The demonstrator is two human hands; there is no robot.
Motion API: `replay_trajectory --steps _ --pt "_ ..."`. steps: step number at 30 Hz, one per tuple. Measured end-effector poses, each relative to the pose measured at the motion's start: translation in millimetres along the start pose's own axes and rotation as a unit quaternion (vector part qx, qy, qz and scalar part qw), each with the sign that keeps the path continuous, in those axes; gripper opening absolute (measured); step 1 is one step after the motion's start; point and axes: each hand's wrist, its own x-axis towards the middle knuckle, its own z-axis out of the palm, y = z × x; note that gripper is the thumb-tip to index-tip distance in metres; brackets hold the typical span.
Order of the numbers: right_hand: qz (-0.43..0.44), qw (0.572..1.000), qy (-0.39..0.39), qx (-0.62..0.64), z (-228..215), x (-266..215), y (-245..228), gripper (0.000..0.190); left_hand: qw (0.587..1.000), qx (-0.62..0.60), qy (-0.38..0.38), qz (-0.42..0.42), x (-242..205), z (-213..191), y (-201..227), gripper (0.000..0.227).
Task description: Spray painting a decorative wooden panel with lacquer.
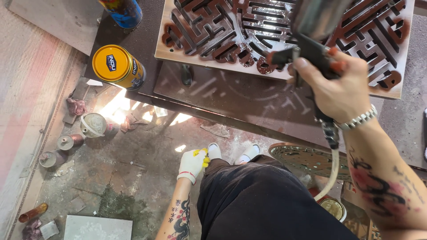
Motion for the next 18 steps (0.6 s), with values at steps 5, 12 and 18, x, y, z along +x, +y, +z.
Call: replay_trajectory --steps 5,12,18 --pt "0.013 0.998 0.054 -0.026 -21.2 -43.8 21.1 0.023 0.999 0.033 -0.007 0.023 -6.5 11.8 20.1 0.021" --pt "0.088 0.987 0.044 0.127 -37.5 -96.0 37.8 0.031 0.993 0.109 -0.026 0.035 -5.3 29.5 44.8 0.029" --pt "0.115 0.988 0.069 0.08 -48.5 -146.0 85.6 0.028 0.983 0.177 -0.016 0.052 -1.0 46.8 54.9 0.033"
